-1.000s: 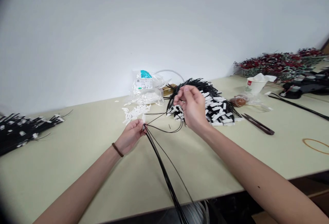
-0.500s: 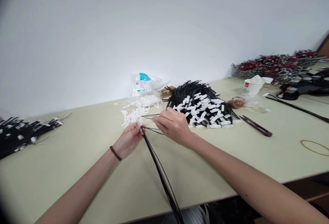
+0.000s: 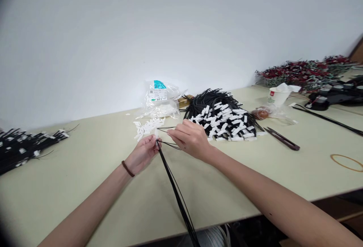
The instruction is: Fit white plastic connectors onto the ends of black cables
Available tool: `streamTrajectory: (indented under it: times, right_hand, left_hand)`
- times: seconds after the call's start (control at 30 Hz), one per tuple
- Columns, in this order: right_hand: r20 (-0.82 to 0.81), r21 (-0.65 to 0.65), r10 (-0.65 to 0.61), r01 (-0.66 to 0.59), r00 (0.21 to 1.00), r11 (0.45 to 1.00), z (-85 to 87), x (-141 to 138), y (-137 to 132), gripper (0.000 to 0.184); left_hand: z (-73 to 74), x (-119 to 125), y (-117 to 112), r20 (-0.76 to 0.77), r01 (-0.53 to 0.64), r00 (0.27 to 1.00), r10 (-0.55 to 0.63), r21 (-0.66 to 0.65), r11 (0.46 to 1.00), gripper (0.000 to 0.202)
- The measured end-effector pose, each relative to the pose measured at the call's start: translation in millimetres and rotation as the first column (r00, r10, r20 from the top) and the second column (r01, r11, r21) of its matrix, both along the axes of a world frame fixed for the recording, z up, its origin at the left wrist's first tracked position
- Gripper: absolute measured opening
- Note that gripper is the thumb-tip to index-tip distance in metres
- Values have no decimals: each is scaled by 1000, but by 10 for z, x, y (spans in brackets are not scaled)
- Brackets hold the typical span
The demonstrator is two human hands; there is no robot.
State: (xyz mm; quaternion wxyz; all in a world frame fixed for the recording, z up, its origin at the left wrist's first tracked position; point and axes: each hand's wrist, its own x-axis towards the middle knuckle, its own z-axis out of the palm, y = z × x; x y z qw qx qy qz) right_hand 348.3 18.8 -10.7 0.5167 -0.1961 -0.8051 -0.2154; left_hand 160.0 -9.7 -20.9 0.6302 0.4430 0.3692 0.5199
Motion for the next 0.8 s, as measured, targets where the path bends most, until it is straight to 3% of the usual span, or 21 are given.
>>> streamTrajectory:
  times: [0.27,0.37,0.43,0.57,0.8]
  right_hand:
    - [106,-93,-39,49,994,994,14,-34,-57,8]
    - [143,-171,38,-13,989,985,3,-67,-67,6]
    - [148,-278,144,-98,979,955,-11,-82,-66,8]
    - [94,-494,292,-210,952,844,-26,-95,-64,12]
    - [78,-524,365,-273,928,807,-8,-80,-37,13]
  left_hand:
    - [-8,4,9,-200,22,980,-6,80,997,33]
    - [-20,11,7,-304,52,953,-17,106,993,36]
    - [-28,12,8,-341,58,940,-14,118,991,36]
    - [-41,10,11,-368,58,930,-9,121,991,35]
    - [-63,39,-2,-347,93,936,-56,91,992,35]
